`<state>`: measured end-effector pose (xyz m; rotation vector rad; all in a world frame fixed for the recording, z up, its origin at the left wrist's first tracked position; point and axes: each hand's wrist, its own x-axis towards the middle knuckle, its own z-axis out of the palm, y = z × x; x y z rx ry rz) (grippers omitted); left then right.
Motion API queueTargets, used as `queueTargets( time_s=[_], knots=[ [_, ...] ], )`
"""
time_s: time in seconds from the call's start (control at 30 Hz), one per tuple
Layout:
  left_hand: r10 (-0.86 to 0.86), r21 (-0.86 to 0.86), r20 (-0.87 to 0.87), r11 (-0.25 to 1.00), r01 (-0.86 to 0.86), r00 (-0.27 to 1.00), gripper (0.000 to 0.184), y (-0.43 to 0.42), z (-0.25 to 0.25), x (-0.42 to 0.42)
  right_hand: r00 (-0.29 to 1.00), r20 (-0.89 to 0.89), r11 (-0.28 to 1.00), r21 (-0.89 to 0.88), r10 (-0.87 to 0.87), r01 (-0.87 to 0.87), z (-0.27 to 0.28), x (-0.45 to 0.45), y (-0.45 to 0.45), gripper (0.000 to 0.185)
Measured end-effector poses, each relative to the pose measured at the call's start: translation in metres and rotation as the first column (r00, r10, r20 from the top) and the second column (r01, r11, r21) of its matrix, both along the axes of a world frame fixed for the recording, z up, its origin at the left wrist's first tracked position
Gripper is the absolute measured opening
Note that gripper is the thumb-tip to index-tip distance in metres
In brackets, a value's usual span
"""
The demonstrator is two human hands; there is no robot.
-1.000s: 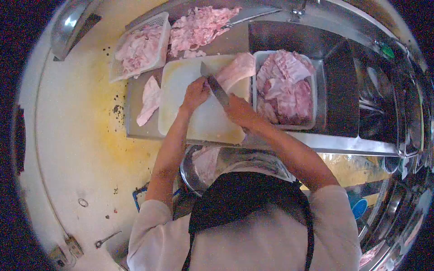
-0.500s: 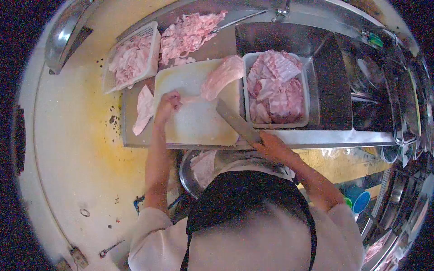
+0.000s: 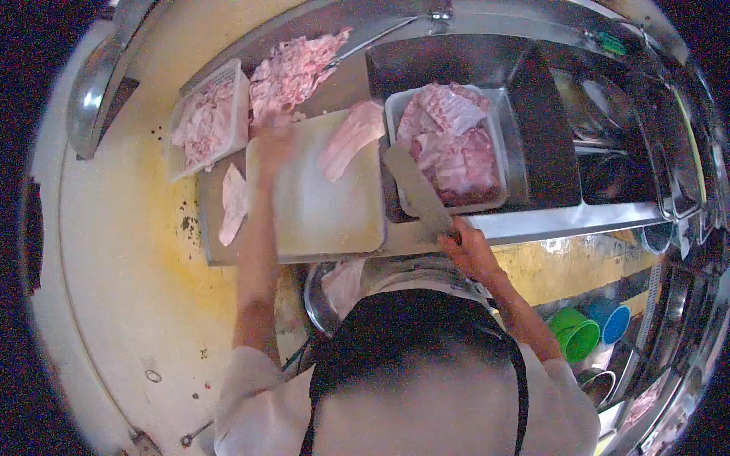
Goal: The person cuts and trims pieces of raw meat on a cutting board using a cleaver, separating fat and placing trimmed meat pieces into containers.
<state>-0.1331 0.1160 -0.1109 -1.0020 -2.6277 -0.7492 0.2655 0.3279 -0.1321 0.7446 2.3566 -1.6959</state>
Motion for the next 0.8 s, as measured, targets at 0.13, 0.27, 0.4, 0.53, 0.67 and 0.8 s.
queueTargets(
  time_s=[0.13,0.27,0.4,0.53,0.67,0.8],
  knots=[
    [-0.056,-0.153,-0.059,0.987,0.047,0.997,0.083,0.105,-0.081,0.114,0.977,-0.004,0.977,-0.001,-0.212,0.212,-0.008,-0.001,0.007,0.028],
    [0.070,-0.181,-0.179,0.978,-0.102,0.981,0.065,0.127,-0.088,0.087,0.966,-0.042,0.965,0.053,-0.256,0.258,-0.018,0.008,0.017,0.025],
    [0.035,0.120,0.485,0.987,-0.106,0.874,0.037,0.096,-0.082,0.015,0.952,0.033,0.949,-0.080,-0.304,0.306,-0.003,0.010,0.016,0.024],
    [-0.548,0.705,0.661,0.687,-0.174,0.513,0.029,0.024,-0.030,-0.034,0.948,0.063,0.939,-0.134,-0.312,0.318,-0.006,0.013,0.014,0.025],
    [-0.344,0.565,0.746,0.780,-0.270,0.570,0.026,-0.024,0.066,-0.047,0.971,0.070,0.964,-0.124,-0.227,0.234,-0.016,0.006,0.011,0.028],
    [-0.235,0.442,0.624,0.893,-0.088,0.745,0.023,-0.043,0.095,-0.025,0.997,0.024,0.994,-0.075,-0.080,0.081,-0.022,-0.016,0.011,0.033]
  ],
)
